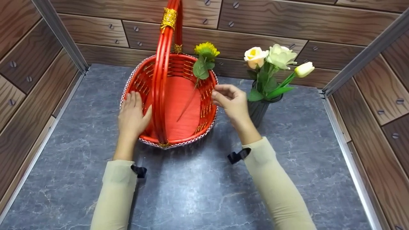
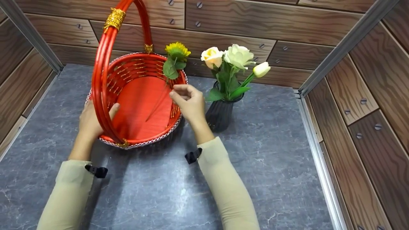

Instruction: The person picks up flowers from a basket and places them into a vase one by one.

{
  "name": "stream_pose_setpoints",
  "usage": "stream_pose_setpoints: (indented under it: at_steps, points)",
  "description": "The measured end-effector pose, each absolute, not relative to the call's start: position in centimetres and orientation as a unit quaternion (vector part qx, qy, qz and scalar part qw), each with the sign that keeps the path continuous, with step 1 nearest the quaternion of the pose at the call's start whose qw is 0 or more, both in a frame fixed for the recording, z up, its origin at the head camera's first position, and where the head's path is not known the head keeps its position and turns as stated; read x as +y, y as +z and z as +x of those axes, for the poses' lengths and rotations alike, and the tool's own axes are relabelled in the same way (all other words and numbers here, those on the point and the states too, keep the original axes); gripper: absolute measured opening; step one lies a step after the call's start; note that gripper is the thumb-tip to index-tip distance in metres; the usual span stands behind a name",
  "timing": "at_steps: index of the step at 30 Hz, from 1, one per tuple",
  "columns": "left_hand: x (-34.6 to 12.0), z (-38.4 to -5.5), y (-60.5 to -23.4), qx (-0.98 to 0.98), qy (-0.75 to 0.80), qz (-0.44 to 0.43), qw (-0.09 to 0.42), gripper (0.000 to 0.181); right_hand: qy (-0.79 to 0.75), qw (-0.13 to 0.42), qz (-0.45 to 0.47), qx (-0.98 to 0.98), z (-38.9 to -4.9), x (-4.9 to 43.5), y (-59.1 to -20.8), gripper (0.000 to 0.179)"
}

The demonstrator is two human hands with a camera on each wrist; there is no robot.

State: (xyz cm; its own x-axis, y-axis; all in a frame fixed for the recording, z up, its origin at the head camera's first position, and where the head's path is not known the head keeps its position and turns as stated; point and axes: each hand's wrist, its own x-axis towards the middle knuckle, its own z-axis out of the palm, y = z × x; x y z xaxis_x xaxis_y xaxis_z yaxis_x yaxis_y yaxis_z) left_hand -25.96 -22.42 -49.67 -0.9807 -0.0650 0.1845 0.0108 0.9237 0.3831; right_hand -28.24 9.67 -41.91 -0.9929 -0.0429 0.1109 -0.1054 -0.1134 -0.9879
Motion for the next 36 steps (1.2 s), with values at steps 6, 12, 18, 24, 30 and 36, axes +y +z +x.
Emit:
stream_pose_setpoints:
  at_steps: [6,12,18,24,30,36]
  points:
    - [-22.4,-25.9,-49.7,-0.976,-0.196,0.012,0.098,0.076,0.781,-0.024,0.023,-0.624,-29.3,8.1,-43.6,0.022]
    - [-22.4,-25.9,-49.6,-0.975,-0.198,0.015,0.099,0.077,0.807,-0.073,-0.015,-0.586,-30.2,6.5,-44.9,0.026]
    - [-22.4,-25.9,-49.7,-0.975,-0.199,0.015,0.096,0.077,0.829,-0.091,-0.046,-0.550,-30.9,4.9,-45.8,0.025]
    - [-22.3,-26.1,-49.8,-0.976,-0.195,0.018,0.098,0.077,0.823,-0.114,-0.060,-0.554,-31.7,3.7,-46.6,0.035]
    - [-22.3,-26.0,-49.9,-0.977,-0.194,0.018,0.091,0.076,0.802,-0.144,-0.064,-0.576,-32.1,3.2,-47.1,0.038]
    - [-22.4,-26.0,-49.7,-0.977,-0.194,0.016,0.086,0.076,0.805,-0.158,-0.073,-0.568,-32.6,3.1,-47.0,0.040]
